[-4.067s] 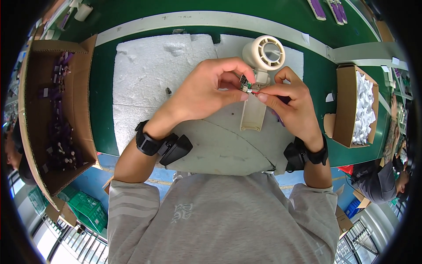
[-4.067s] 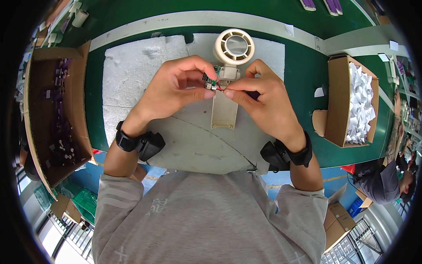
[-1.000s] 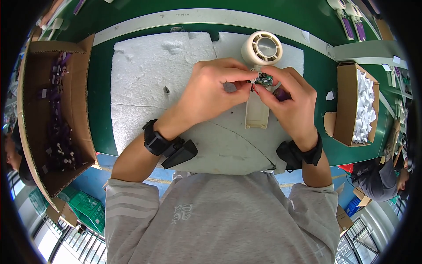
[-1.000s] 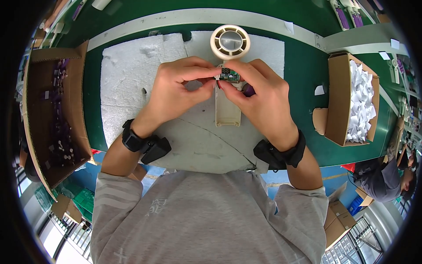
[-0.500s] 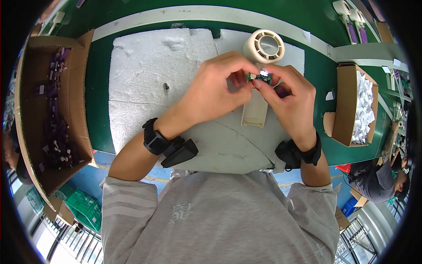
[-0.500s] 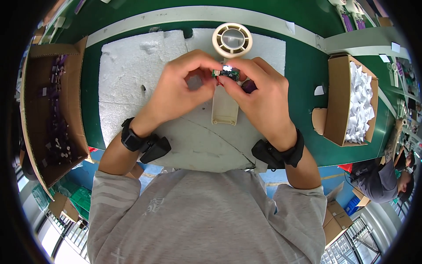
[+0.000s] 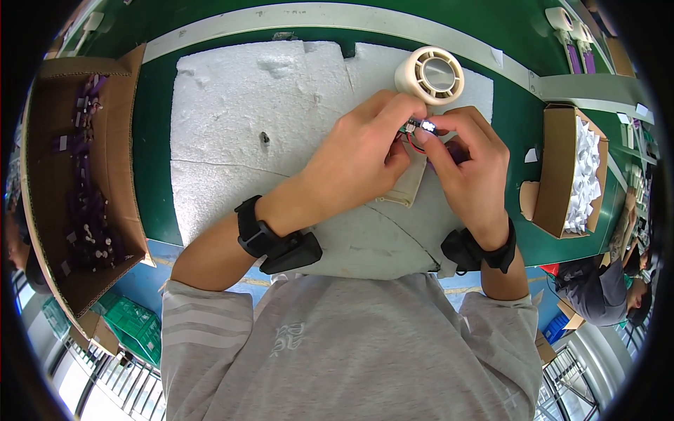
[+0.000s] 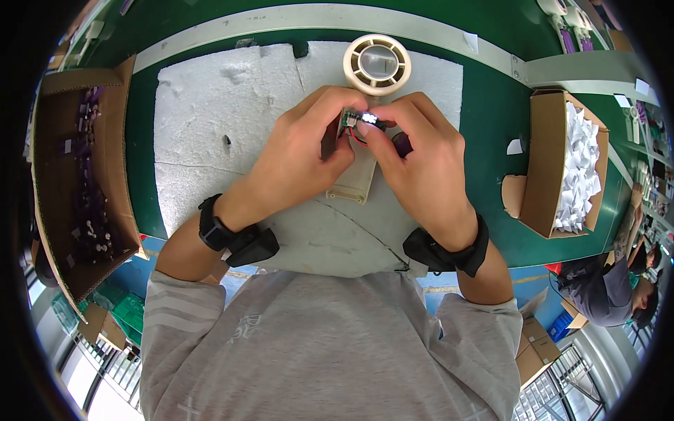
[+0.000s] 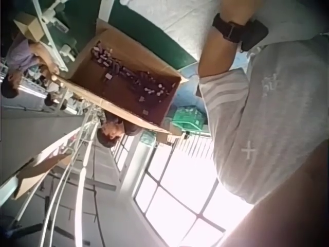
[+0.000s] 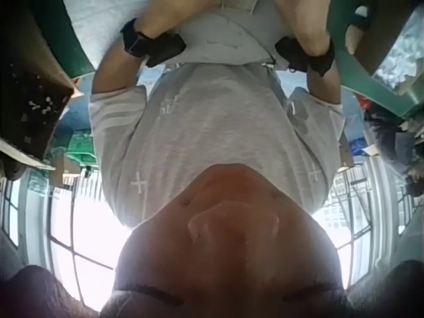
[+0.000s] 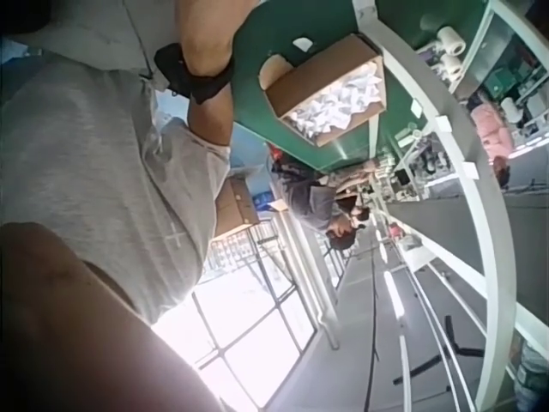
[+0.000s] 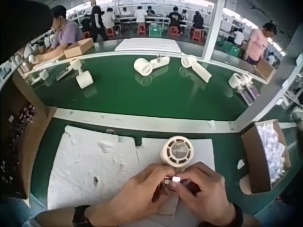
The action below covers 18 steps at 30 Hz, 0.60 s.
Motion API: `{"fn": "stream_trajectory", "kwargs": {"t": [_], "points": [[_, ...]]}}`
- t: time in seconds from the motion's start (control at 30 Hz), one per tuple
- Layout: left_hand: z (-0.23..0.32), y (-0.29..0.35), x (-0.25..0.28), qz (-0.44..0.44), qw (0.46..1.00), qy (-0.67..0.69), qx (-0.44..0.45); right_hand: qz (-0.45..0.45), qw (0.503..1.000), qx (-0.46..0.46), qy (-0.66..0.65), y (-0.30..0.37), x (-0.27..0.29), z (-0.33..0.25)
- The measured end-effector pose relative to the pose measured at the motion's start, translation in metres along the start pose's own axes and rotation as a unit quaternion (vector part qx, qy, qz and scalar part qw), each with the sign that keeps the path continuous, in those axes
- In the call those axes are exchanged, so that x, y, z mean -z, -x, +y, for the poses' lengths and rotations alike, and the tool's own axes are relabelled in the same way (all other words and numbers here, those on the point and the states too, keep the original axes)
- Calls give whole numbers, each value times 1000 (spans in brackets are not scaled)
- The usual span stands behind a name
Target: Assembling small handheld fans by installing internal components such as batteries and circuit boards into the plastic housing.
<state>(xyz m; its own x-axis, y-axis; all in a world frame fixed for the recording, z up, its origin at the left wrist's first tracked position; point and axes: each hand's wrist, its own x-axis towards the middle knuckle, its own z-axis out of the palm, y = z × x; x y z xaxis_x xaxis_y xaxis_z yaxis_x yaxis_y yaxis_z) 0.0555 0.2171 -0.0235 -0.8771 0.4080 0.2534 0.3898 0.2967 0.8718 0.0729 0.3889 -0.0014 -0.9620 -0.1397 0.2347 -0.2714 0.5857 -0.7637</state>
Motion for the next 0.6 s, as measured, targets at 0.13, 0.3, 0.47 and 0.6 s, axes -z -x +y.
{"fn": "stream_trajectory", "kwargs": {"t": [0.13, 0.3, 0.47, 0.6], "points": [[4, -1, 3, -10, 999, 41, 19, -11, 1000, 3, 26, 1, 4, -4], [-2, -3, 9, -38, 993, 109, 38, -14, 996, 60, 61, 3, 7, 0], [-3, -4, 10, -46, 991, 114, 51, 0, 992, 88, 89, 3, 4, 3], [-1, -4, 11, -64, 992, 86, 70, 12, 992, 78, 102, 2, 2, -1]]}}
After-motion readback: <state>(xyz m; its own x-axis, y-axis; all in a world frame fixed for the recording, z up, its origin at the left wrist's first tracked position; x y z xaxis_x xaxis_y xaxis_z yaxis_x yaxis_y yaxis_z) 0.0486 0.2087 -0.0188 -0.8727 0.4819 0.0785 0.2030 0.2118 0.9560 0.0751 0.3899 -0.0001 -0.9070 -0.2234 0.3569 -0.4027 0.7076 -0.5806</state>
